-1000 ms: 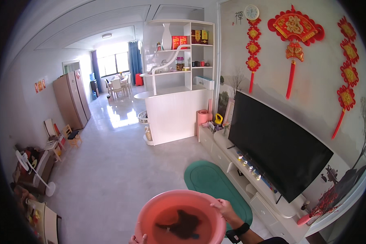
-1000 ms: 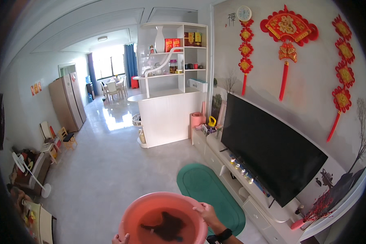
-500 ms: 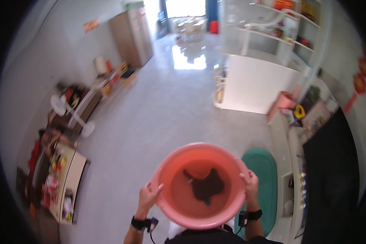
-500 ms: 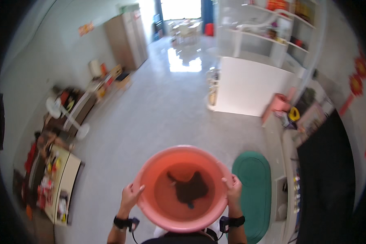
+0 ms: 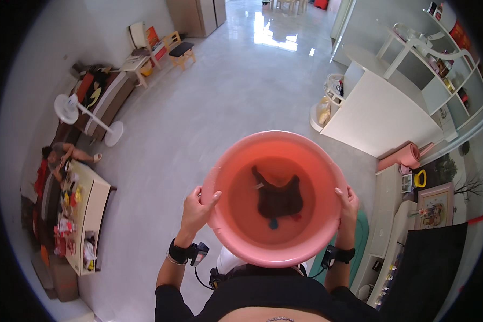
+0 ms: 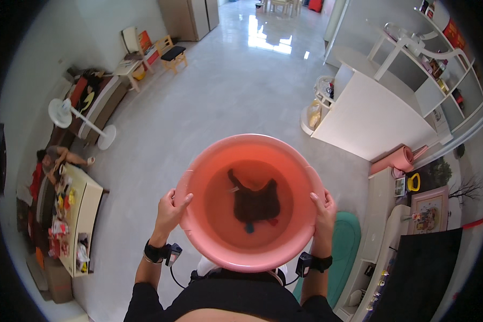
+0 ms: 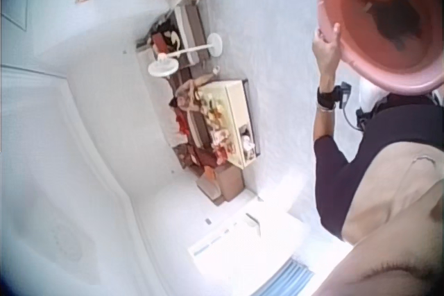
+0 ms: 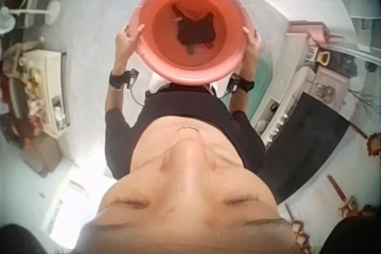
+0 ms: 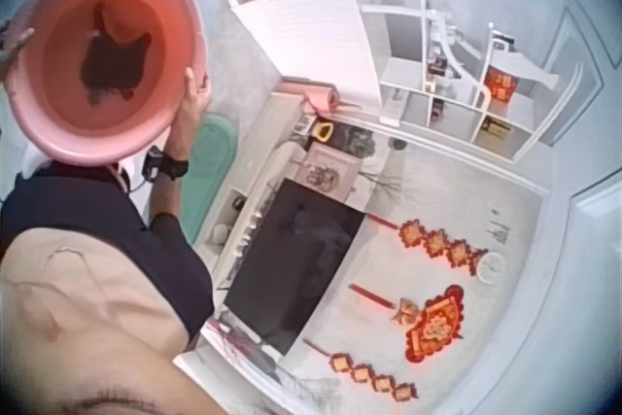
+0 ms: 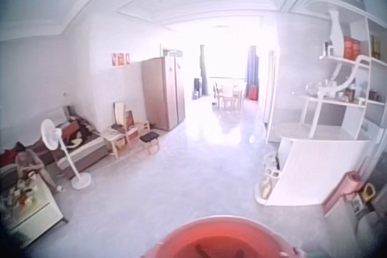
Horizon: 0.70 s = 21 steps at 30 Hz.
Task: Carrying a basin of water with a cloth to a sink and washing the cloth by hand.
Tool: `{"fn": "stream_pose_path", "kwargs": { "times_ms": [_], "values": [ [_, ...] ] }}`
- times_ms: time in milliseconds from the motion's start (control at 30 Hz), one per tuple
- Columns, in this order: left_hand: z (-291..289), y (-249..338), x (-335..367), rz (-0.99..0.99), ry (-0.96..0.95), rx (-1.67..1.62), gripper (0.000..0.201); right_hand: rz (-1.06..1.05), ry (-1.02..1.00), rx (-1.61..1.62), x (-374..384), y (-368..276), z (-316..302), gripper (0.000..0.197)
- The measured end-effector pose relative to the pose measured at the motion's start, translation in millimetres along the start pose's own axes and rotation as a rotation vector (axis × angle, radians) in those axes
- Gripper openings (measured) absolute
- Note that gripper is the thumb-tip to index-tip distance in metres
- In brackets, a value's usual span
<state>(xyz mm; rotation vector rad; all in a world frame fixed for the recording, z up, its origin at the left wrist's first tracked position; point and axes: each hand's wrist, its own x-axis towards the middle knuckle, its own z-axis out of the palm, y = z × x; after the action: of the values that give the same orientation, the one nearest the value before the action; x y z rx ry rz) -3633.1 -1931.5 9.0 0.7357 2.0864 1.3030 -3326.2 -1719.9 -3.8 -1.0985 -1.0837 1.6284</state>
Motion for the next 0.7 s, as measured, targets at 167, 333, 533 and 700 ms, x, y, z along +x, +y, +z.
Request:
{"fn": "stream_pose_path", "kwargs": {
  "times_ms": [167,333,533,700],
  "values": [
    [-11,26,137,0.024,0.022,-0.042,0.038,-0.037,0.03,-0.016,117,-2,65,0.04],
    [-14,42,267,0.001,0.041,-0.042,0.037,0.009,-0.015,0.017,237,-13,139,0.042],
    [-27,66,411,-0.022,0.095,0.023,0.042,0.005,-0.102,0.011,382,-27,229,0.042],
    [-17,99,542,-0.03,0.146,-0.062,0.049,-0.006,-0.114,-0.002,511,-32,288,0.042]
  ]
}}
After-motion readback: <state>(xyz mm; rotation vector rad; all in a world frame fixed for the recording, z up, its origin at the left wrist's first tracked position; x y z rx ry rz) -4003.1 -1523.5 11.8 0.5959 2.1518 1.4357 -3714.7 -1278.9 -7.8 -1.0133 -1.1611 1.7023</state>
